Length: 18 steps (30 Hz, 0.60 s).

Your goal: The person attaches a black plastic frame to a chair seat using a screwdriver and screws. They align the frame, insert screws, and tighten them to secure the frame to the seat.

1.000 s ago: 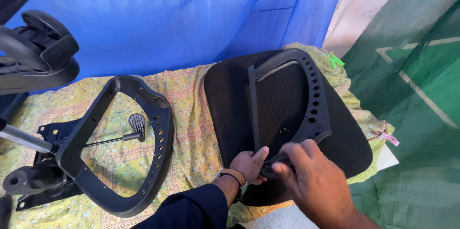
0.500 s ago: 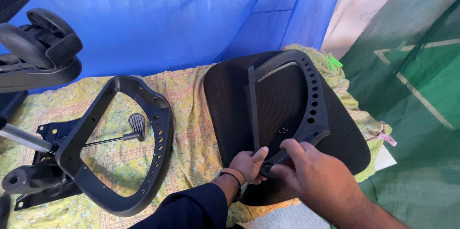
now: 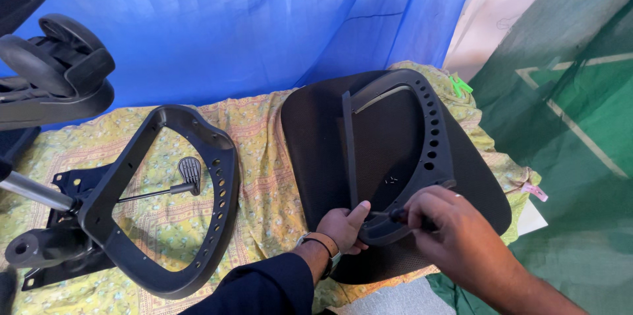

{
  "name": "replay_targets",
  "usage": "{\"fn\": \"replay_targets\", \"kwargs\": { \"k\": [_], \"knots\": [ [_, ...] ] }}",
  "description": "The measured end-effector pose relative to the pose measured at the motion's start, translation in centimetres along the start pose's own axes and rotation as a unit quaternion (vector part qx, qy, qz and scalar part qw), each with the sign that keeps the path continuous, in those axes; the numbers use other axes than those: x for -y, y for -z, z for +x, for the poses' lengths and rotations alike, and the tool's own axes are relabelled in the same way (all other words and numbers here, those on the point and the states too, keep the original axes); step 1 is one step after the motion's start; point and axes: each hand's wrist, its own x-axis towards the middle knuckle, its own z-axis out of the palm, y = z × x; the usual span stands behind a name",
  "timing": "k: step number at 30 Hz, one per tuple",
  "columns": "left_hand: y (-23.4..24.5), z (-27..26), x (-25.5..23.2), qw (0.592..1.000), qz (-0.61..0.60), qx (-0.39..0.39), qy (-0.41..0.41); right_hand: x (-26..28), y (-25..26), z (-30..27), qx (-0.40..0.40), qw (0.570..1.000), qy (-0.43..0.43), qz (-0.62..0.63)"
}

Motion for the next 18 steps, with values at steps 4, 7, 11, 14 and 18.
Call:
{"fn": "replay_targets", "kwargs": {
  "k": [4, 7, 11, 14, 18],
  "knots": [
    [-0.1, 0.1, 0.1, 1.000, -0.011, -0.010, 0.001, -1.3, -0.8, 0.3, -0.092, 0.992, -0.077, -0.025],
    [-0.2, 0.3, 0.2, 1.000, -0.029, 0.000, -0.007, -2.7, -2.3, 1.7, -0.127, 0.981, -0.132, -0.065],
    [-0.1, 0.5, 0.3, 1.000, -0.024, -0.004, 0.002, -4.4, -5.0, 3.6, -0.111, 0.969, -0.201, -0.094],
    [-0.2, 0.7, 0.5, 0.999, -0.034, -0.007, -0.005, -5.8, -6.9, 4.7, -0.070, 0.970, -0.211, -0.102],
    [-0.1, 0.9, 0.8, 0.999, -0.039, 0.000, -0.020, -6.8, -8.5, 5.7, 0.030, 0.971, -0.191, -0.140]
  ]
}}
